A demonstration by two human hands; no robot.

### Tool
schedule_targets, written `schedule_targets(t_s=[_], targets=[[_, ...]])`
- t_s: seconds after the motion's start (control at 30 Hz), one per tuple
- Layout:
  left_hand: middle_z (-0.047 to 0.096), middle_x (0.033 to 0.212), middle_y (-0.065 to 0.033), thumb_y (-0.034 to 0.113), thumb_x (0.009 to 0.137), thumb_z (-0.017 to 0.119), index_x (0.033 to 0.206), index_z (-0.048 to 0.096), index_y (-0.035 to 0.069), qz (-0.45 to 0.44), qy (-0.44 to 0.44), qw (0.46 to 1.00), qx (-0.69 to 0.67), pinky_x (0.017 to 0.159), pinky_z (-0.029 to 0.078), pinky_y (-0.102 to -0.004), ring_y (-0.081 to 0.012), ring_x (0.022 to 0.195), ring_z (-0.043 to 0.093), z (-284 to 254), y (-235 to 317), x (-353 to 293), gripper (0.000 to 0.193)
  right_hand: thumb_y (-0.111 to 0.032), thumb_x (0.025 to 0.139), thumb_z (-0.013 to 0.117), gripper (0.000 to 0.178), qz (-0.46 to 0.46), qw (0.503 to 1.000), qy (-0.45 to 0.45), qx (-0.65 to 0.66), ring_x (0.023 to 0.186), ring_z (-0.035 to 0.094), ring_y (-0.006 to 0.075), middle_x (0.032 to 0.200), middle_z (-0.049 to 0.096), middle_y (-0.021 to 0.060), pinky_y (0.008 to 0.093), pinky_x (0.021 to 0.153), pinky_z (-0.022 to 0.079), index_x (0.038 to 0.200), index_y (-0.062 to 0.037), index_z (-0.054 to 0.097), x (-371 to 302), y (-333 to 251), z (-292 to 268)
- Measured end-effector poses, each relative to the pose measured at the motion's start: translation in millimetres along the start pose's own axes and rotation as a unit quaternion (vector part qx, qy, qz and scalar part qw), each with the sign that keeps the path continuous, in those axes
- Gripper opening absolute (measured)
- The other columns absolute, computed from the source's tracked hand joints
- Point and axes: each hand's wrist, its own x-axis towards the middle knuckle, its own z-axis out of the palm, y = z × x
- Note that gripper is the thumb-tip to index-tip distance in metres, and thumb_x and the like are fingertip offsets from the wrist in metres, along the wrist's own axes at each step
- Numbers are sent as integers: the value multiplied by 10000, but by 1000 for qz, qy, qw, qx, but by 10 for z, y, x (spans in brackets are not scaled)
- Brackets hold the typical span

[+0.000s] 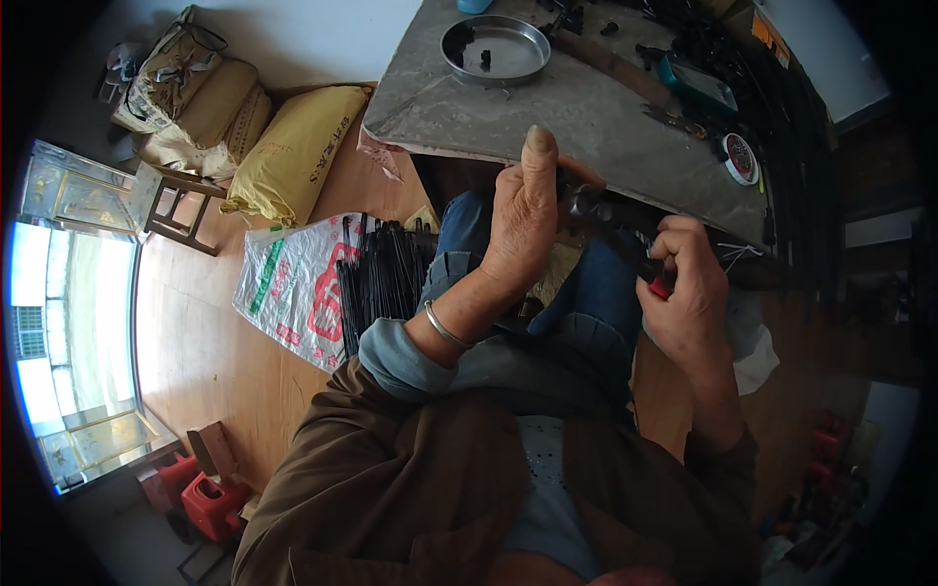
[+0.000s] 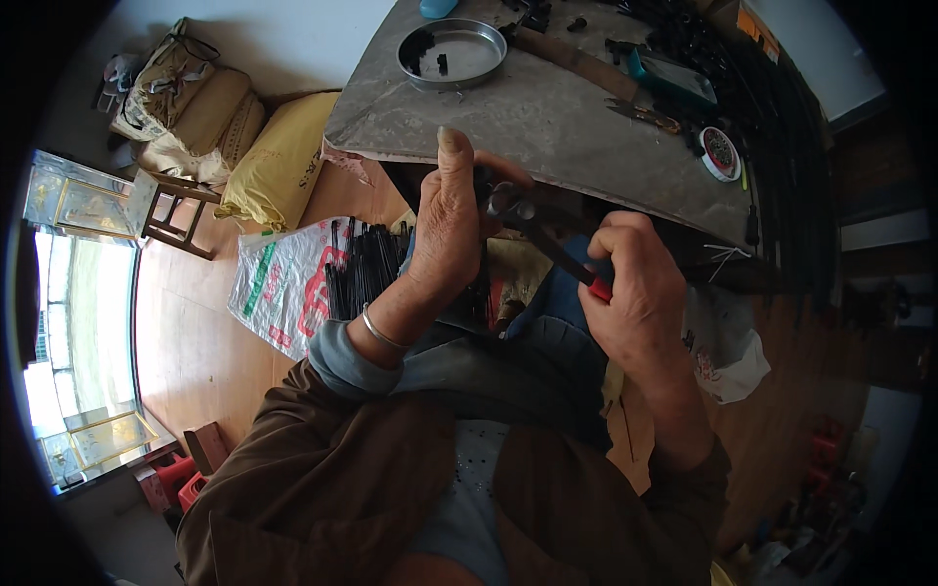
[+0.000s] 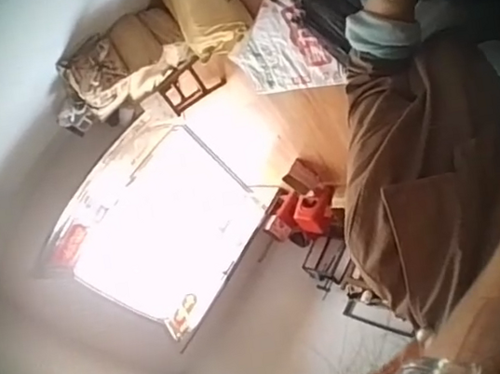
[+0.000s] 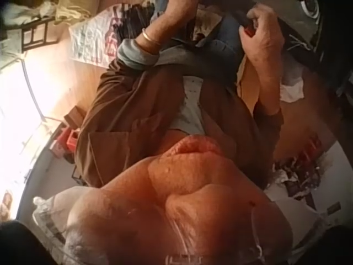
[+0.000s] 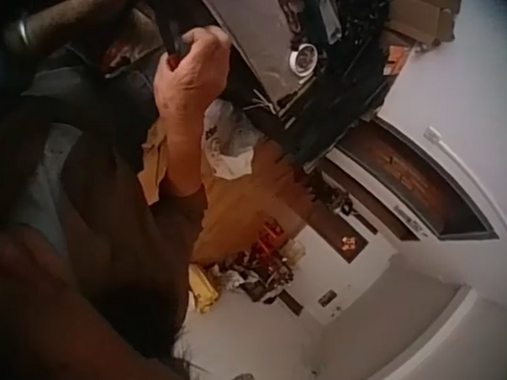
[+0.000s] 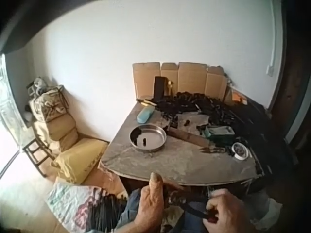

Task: Manually assemble and secure the joints and ribs of umbrella frames using wire and pliers.

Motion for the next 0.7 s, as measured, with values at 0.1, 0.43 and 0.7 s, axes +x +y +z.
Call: schedule_targets(t_s=[0.1, 0.43, 0.7], targets=[[562, 637, -7, 629, 955, 225, 816, 649, 28, -2, -13, 1000, 16, 463, 285, -195, -46, 505, 385, -3, -17, 0, 749, 102, 530, 730, 519, -29, 999, 26, -36, 891, 574, 307, 982, 522, 89, 407, 733, 452, 943, -85, 477, 45, -22, 34], [585, 666, -21, 631, 952, 241, 810, 645, 18, -12, -19, 999, 31, 490, 373, -174, -54, 570, 502, -31, -40, 30, 747, 104, 506, 736, 556, -83, 989, 32, -115, 894, 559, 266, 1007, 535, 62, 380, 740, 422, 972, -100, 512, 101, -33, -42], [603, 678, -31, 617, 957, 259, 796, 645, 13, -7, -16, 1000, 26, 470, 359, -173, -55, 556, 494, -13, -53, 27, 734, 119, 558, 693, 474, -77, 989, 33, -119, 818, 560, 245, 933, 560, 38, 366, 707, 437, 944, -96, 524, 64, -8, -24]])
